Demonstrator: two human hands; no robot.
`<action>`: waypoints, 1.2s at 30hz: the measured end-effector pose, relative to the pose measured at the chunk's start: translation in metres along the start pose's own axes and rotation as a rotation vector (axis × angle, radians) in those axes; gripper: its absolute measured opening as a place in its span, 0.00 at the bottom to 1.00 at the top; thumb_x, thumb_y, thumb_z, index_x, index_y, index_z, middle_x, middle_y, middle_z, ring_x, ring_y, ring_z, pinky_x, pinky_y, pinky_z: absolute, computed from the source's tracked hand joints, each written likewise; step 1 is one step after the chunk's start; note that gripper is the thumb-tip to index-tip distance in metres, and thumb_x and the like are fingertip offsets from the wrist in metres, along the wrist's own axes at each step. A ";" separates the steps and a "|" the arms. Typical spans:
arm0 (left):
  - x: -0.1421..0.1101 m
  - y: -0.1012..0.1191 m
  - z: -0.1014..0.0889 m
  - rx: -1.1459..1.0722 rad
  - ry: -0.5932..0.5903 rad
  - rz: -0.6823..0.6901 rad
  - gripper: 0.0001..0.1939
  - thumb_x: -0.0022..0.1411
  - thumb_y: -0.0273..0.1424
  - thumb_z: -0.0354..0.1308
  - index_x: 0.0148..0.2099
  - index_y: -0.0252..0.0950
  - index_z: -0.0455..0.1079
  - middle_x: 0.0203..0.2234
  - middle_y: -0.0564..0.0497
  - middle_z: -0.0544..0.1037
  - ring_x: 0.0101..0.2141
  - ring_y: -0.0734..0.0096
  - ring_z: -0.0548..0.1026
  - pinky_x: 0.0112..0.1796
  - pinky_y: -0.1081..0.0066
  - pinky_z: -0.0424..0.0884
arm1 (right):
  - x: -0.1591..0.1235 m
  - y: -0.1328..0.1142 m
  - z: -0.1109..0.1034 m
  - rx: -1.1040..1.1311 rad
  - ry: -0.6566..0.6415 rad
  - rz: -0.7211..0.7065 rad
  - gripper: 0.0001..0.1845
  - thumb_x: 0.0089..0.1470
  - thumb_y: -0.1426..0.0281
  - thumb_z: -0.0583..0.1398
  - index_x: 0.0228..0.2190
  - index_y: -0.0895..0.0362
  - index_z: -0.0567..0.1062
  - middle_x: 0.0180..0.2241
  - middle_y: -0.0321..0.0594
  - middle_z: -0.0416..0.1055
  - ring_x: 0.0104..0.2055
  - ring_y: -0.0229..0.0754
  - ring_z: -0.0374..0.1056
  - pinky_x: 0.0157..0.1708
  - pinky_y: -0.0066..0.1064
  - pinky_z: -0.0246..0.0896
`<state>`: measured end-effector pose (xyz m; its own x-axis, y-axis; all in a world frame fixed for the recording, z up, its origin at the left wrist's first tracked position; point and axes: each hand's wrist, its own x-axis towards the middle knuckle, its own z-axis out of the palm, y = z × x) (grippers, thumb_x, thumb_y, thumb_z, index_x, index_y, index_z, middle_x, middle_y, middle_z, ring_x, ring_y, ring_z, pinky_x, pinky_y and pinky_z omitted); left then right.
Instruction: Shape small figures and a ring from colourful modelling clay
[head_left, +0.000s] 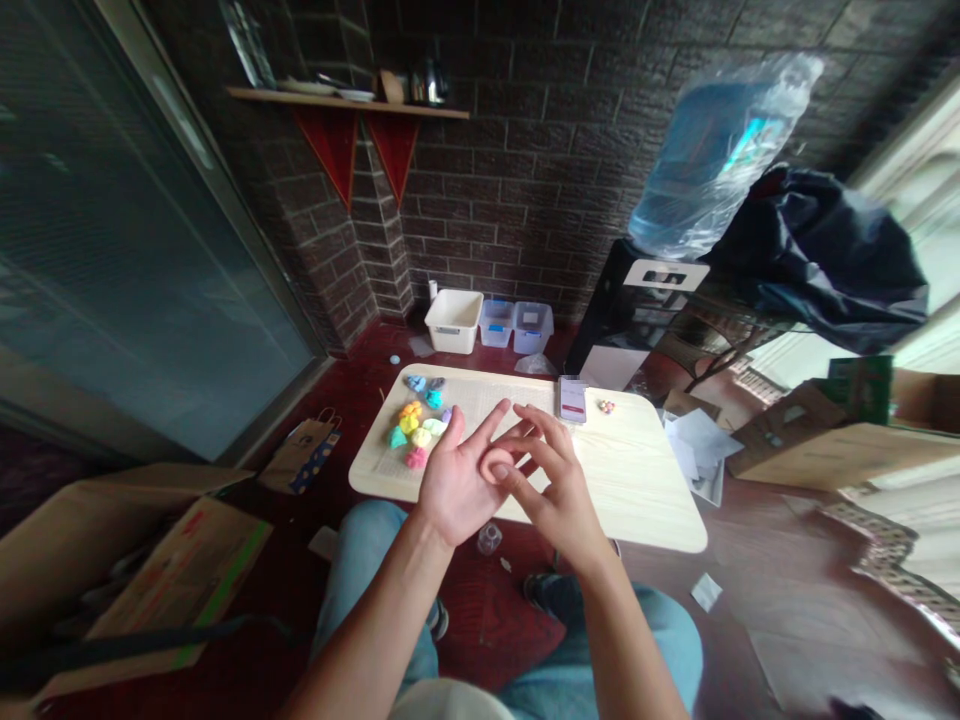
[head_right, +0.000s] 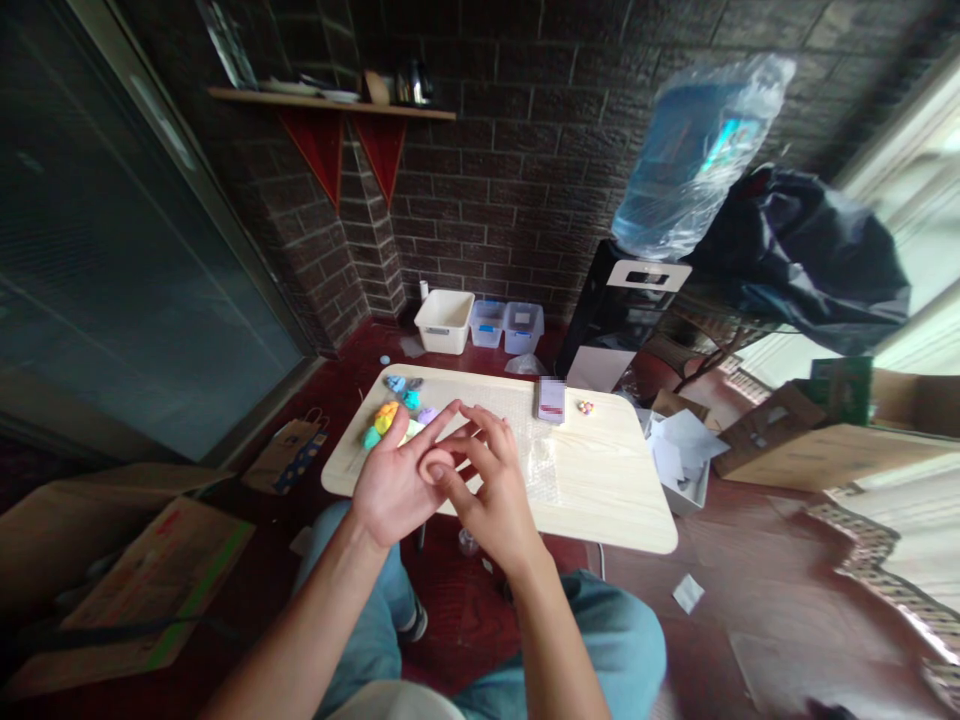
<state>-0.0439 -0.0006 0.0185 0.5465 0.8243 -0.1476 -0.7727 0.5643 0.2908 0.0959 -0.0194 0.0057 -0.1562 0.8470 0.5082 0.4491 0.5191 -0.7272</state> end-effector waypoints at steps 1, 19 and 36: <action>0.001 -0.001 -0.001 0.009 -0.003 -0.004 0.31 0.67 0.49 0.46 0.64 0.36 0.60 0.53 0.39 0.73 0.50 0.59 0.74 0.47 0.64 0.69 | 0.000 -0.001 -0.001 0.033 -0.010 0.024 0.07 0.56 0.66 0.63 0.38 0.51 0.77 0.60 0.45 0.62 0.64 0.52 0.55 0.63 0.55 0.46; 0.006 -0.017 -0.010 0.050 -0.041 -0.123 0.32 0.65 0.53 0.44 0.56 0.34 0.69 0.48 0.42 0.77 0.55 0.52 0.70 0.55 0.56 0.64 | 0.026 -0.018 0.031 0.118 0.012 0.091 0.28 0.67 0.57 0.41 0.50 0.54 0.74 0.54 0.46 0.72 0.62 0.46 0.61 0.67 0.51 0.38; -0.002 -0.040 0.014 0.209 0.096 0.211 0.28 0.60 0.57 0.48 0.40 0.38 0.73 0.42 0.48 0.78 0.52 0.59 0.72 0.58 0.61 0.62 | 0.019 -0.028 0.027 -0.037 0.023 0.078 0.37 0.65 0.52 0.35 0.25 0.55 0.74 0.23 0.41 0.71 0.30 0.44 0.68 0.34 0.34 0.57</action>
<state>-0.0091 -0.0254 0.0204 0.3402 0.9284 -0.1492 -0.7771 0.3670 0.5114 0.0569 -0.0144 0.0232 -0.0989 0.8817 0.4614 0.4910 0.4465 -0.7480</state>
